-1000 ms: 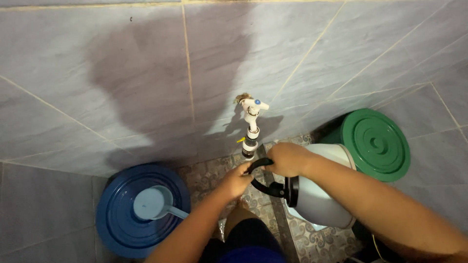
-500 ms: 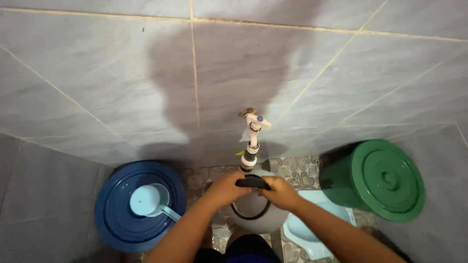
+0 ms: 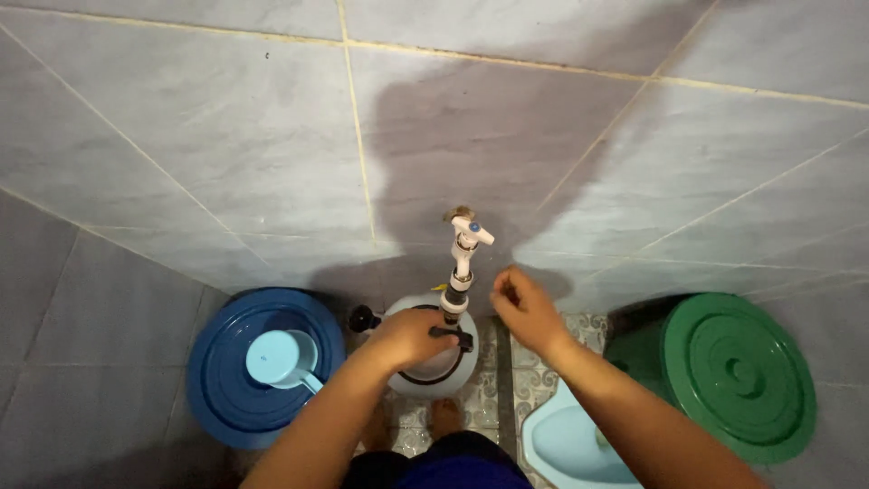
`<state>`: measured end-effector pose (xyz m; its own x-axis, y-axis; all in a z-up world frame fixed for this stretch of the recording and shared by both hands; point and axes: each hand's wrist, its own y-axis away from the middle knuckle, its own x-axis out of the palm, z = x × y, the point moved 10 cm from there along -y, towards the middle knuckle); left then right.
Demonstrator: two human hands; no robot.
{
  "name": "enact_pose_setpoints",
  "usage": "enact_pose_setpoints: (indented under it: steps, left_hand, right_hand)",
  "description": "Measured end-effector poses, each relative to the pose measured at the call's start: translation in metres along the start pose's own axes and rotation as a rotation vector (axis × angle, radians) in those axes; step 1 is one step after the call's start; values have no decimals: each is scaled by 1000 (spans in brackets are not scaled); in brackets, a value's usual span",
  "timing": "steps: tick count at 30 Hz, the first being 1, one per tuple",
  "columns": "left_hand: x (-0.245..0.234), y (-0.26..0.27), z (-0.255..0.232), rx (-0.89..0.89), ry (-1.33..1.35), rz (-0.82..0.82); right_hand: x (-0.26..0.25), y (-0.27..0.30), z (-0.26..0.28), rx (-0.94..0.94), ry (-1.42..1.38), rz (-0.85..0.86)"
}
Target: Filling a kettle with water from a bathroom tap.
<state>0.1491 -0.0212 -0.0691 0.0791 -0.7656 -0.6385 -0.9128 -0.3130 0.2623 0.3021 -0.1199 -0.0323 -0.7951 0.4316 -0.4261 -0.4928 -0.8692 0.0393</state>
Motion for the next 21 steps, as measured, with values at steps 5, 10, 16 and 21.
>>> enact_pose_setpoints:
  steps: [5, 10, 16, 21]
  left_hand:
    - [-8, 5, 2, 13, 17, -73]
    - [-20, 16, -4, -89, 29, -70]
    - [-45, 42, 42, -440, -81, 15]
    - [-34, 58, 140, -424, 363, -202]
  right_hand:
    - [1, -13, 32, -16, 64, -40]
    - [11, -9, 33, 38, 118, -46]
    - [20, 20, 29, 54, 186, 33]
    - [19, 27, 0, 165, 168, 39]
